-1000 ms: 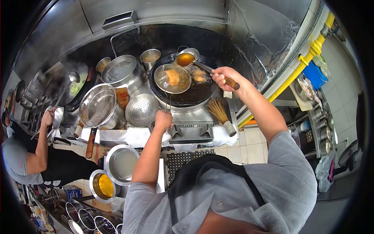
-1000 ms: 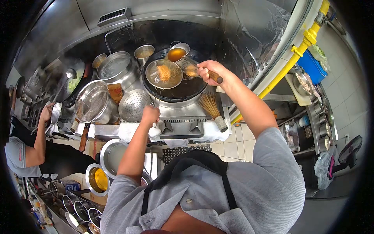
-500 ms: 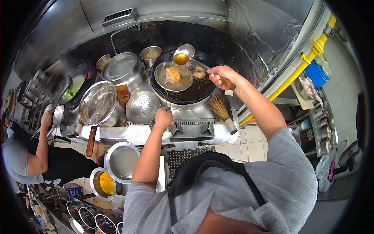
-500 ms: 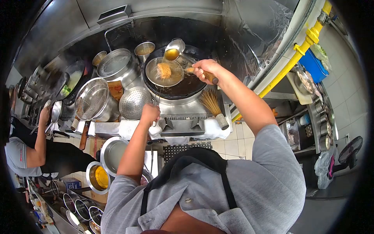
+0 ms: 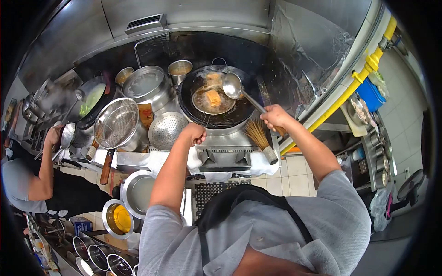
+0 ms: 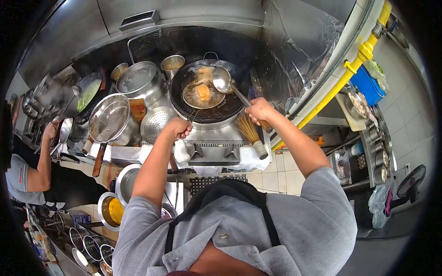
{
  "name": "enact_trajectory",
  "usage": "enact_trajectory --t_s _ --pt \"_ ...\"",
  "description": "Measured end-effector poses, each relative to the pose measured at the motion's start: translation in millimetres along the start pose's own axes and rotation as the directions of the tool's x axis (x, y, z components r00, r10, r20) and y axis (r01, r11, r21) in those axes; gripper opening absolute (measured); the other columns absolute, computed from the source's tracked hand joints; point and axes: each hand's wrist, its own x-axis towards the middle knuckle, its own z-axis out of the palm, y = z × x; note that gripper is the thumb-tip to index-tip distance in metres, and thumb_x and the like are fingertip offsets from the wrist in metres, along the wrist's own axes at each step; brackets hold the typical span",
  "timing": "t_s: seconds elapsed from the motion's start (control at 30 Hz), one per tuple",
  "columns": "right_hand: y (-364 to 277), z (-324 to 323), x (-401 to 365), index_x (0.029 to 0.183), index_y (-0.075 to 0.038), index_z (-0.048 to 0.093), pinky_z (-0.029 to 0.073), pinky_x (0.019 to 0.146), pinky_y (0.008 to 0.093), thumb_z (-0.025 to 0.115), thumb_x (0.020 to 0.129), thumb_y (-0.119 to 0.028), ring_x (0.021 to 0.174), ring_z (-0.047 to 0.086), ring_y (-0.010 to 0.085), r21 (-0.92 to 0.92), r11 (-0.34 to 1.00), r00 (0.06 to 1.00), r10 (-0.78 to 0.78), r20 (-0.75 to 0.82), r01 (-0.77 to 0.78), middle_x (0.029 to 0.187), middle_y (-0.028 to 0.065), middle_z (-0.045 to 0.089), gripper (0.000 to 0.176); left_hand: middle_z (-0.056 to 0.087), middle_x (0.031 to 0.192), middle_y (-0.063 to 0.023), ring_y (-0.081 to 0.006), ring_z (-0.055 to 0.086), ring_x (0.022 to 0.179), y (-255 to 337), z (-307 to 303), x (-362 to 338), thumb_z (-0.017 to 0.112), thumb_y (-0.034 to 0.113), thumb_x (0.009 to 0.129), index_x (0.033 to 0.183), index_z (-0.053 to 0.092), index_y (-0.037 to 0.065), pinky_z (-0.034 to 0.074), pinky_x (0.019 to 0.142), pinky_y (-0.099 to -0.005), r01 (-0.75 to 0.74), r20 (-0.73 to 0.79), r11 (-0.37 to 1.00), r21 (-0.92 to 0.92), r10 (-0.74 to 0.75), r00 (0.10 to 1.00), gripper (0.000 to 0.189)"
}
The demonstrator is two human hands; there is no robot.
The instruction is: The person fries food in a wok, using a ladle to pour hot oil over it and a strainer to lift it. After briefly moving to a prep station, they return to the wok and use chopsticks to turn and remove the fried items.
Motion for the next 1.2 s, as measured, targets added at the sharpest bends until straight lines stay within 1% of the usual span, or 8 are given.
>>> enact_trajectory --t_s 0.27,0.47,0.53,0.6,0.67,0.8,1.13,1.2 --pt "30 9 -11 0.086 0.003 0.055 0.039 0.034 0.031 0.056 0.08 -0.008 0.04 0.048 0.0148 -0.031 0.998 0.998 -0.059 -0.025 0.058 0.055 0.005 0.05 0.012 0.055 0.053 -0.007 -0.0126 0.038 0.035 -12 -11 8 0.046 0.016 0.088 0.063 0.054 0.003 0.026 0.032 -0.027 0.046 -0.089 0.994 0.095 -0.037 0.995 0.029" --pt "44 8 -33 0.084 0.002 0.054 0.038 0.035 0.031 0.056 0.08 -0.007 0.039 0.048 0.0151 -0.204 0.976 0.99 -0.098 -0.101 0.076 0.055 0.0055 0.051 0.011 0.061 0.062 -0.0134 -0.0215 0.058 0.046 -23 -41 7 0.051 0.016 0.087 0.071 0.055 -0.005 0.046 0.039 -0.0317 0.017 -0.054 0.994 0.107 -0.011 0.998 0.027" --pt "54 10 -28 0.085 0.0 0.051 0.037 0.034 0.0295 0.054 0.082 -0.007 0.038 0.046 0.0145 0.124 0.99 0.998 0.064 -0.014 -0.061 0.054 0.0036 0.048 0.008 0.06 0.065 -0.0115 -0.0208 0.058 0.047 -21 -49 0 0.057 0.017 0.087 0.077 0.057 -0.003 0.046 0.041 -0.0321 0.114 0.108 0.979 0.171 -0.134 0.985 0.022" --pt "52 7 -27 0.086 -0.003 0.047 0.036 0.033 0.0266 0.052 0.085 -0.008 0.037 0.042 0.0109 0.225 0.968 0.993 0.112 0.022 -0.114 0.056 0.0011 0.046 0.007 0.061 0.061 -0.0131 -0.0219 0.058 0.047 -22 -49 -3 0.056 0.016 0.086 0.073 0.058 -0.006 0.047 0.041 -0.0347 0.045 -0.014 0.981 0.189 -0.043 0.999 0.025" --pt "39 -1 -34 0.088 -0.004 0.045 0.033 0.032 0.0234 0.05 0.087 -0.01 0.038 0.039 0.0066 0.62 0.711 0.942 0.277 0.189 -0.334 0.058 -0.0003 0.044 0.008 0.06 0.059 -0.0135 -0.0216 0.057 0.044 -26 -55 -5 0.055 0.015 0.085 0.069 0.059 -0.006 0.044 0.04 -0.0349 -0.072 -0.166 0.937 0.342 0.136 0.977 0.027" --pt "33 -28 -36 0.093 0.0 0.044 0.028 0.03 0.0171 0.044 0.091 -0.013 0.038 0.038 0.0036 0.799 0.288 0.849 0.184 0.495 -0.528 0.058 -0.0027 0.04 0.013 0.061 0.06 -0.0137 -0.0209 0.055 0.042 -32 -59 -10 0.056 0.014 0.085 0.069 0.06 -0.007 0.043 0.037 -0.0344 -0.133 -0.218 0.939 0.317 0.208 0.953 0.027" --pt "5 -21 -15 0.083 -0.004 0.044 0.035 0.031 0.0173 0.044 0.091 -0.015 0.039 0.042 0.0028 0.751 0.491 0.897 0.205 0.393 -0.441 0.057 -0.0031 0.045 0.014 0.062 0.066 -0.0102 -0.0165 0.053 0.044 -53 -49 -10 0.056 0.022 0.085 0.081 0.061 -0.006 0.045 0.039 -0.0282 -0.109 -0.14 0.985 0.132 0.127 0.982 0.029" --pt "0 -18 -9 0.079 -0.007 0.042 0.034 0.031 0.0172 0.044 0.091 -0.016 0.039 0.042 0.0028 0.684 0.627 0.926 0.205 0.317 -0.372 0.057 -0.003 0.046 0.015 0.064 0.075 -0.0098 -0.0157 0.059 0.054 -47 -36 -6 0.055 0.025 0.087 0.087 0.057 -0.003 0.046 0.041 -0.0267 0.091 -0.013 0.964 -0.25 -0.097 0.995 0.028"
